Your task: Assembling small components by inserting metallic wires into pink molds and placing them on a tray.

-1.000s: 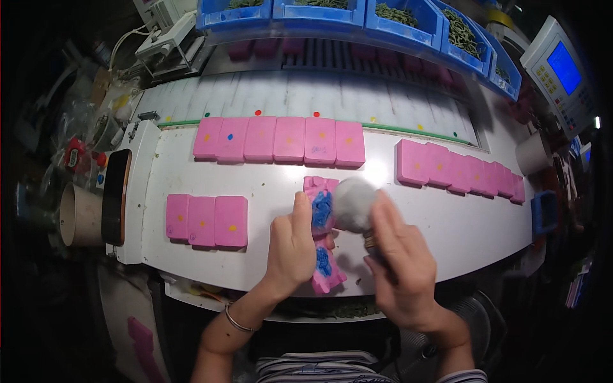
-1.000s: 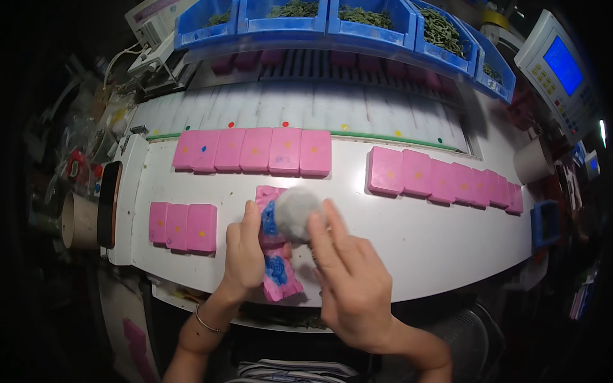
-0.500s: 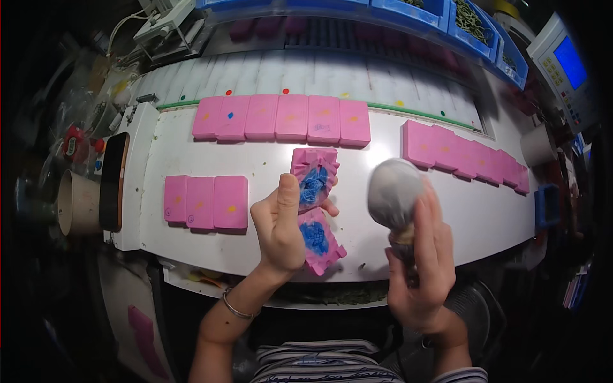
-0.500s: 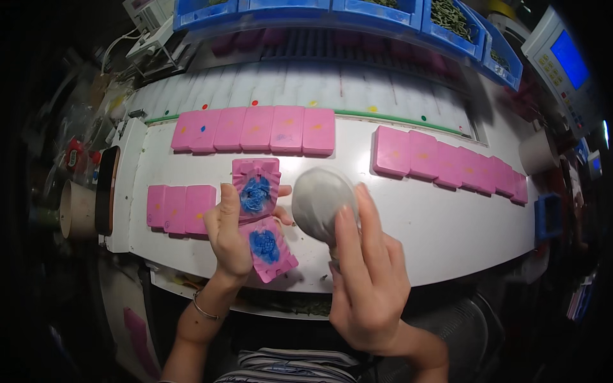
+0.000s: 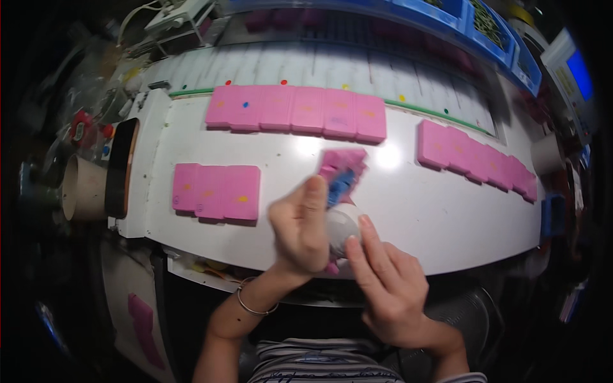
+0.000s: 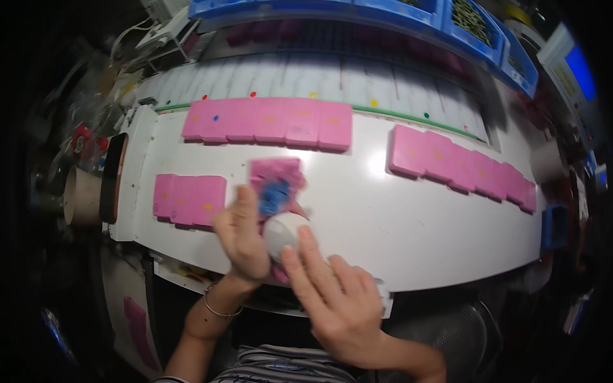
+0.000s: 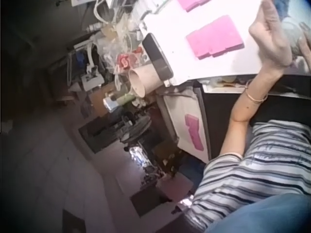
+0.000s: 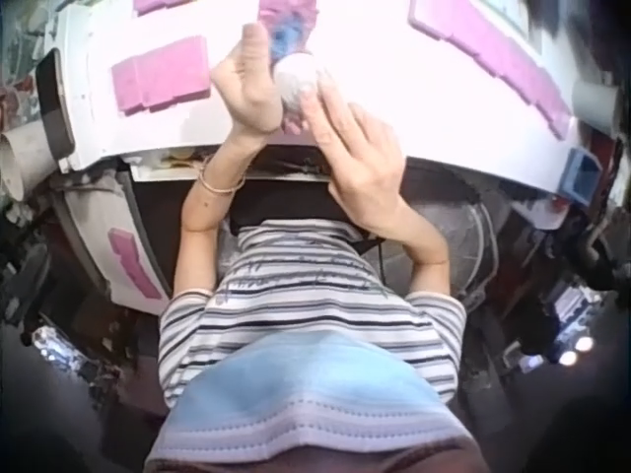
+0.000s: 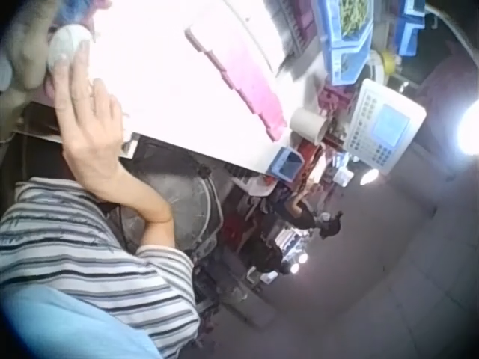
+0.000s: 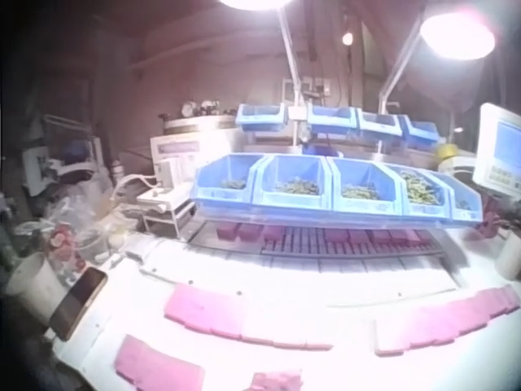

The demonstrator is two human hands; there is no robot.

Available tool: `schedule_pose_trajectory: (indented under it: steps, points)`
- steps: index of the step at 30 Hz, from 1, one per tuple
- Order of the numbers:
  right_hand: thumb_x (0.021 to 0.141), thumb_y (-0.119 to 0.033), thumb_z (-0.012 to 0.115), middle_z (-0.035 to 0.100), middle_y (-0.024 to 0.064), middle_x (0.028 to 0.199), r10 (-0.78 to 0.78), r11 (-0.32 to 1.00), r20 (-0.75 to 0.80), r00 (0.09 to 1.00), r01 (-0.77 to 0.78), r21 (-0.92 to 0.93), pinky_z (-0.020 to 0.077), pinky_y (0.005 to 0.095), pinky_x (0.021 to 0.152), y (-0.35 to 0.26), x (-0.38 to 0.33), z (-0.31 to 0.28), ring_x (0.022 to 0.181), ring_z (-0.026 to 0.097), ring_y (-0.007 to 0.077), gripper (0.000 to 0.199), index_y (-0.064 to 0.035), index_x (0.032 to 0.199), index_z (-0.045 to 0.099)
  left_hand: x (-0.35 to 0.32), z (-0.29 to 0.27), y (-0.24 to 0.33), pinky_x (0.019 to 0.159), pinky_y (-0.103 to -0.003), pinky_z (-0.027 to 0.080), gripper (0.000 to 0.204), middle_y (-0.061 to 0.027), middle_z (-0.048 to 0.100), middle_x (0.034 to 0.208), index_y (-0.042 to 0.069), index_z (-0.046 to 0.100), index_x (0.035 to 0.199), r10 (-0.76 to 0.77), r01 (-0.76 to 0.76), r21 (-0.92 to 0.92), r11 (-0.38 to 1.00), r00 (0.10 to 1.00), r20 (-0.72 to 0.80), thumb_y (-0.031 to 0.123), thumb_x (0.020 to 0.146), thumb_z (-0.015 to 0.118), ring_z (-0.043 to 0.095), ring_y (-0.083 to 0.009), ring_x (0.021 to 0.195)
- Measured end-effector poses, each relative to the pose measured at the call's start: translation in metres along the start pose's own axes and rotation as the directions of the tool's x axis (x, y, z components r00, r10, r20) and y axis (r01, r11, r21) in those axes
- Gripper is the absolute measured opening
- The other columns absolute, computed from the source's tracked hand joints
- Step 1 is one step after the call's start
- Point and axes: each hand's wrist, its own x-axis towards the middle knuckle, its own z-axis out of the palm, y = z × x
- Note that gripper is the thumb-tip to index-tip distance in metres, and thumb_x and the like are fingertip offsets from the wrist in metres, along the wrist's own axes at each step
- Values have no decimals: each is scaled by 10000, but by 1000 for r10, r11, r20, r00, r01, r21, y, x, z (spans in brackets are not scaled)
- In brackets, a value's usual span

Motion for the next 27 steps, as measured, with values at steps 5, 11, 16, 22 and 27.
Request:
schedule_pose_trajectory:
  steps: [5,11,16,22,27]
  points:
    - [554,104,529,446,217,1307,208,967,158,965,-227,114,430,367,785,20,5,-11,930,537,328,714,18,1260,474,0,-4,-4,534,-210,388,408,-19,551,635,-18,613,884,-271,269,-114,956,963,-3,321,968,402,462,-46,594]
    - [682,41,643,488,191,1228,357,838,-37,933,-303,454,427,336,830,20,12,-3,985,529,287,581,-13,1241,495,-11,-10,-3,666,-213,467,553,-53,607,880,-19,485,1230,-382,497,-312,810,850,363,417,985,248,559,-72,742]
    - [717,-4,686,574,138,969,377,593,-5,926,-237,770,454,289,739,20,29,6,851,577,224,388,9,1090,579,-7,-10,5,699,-203,470,780,-73,595,982,-7,378,1332,-95,209,-237,949,904,416,614,861,394,563,-76,764]
    - [720,0,683,591,106,851,383,606,-58,922,-203,769,448,272,662,17,32,13,740,573,197,243,10,953,614,1,-28,16,676,-207,468,687,-23,574,902,34,348,1366,-215,412,-220,884,776,593,413,849,594,533,-60,720]
    - [704,-59,721,543,137,1119,369,570,-31,929,-200,797,457,305,785,6,57,38,953,555,230,690,3,1302,382,27,-58,21,634,-227,483,464,-20,563,846,54,465,1267,-332,421,-230,877,878,344,377,934,469,549,-82,700]
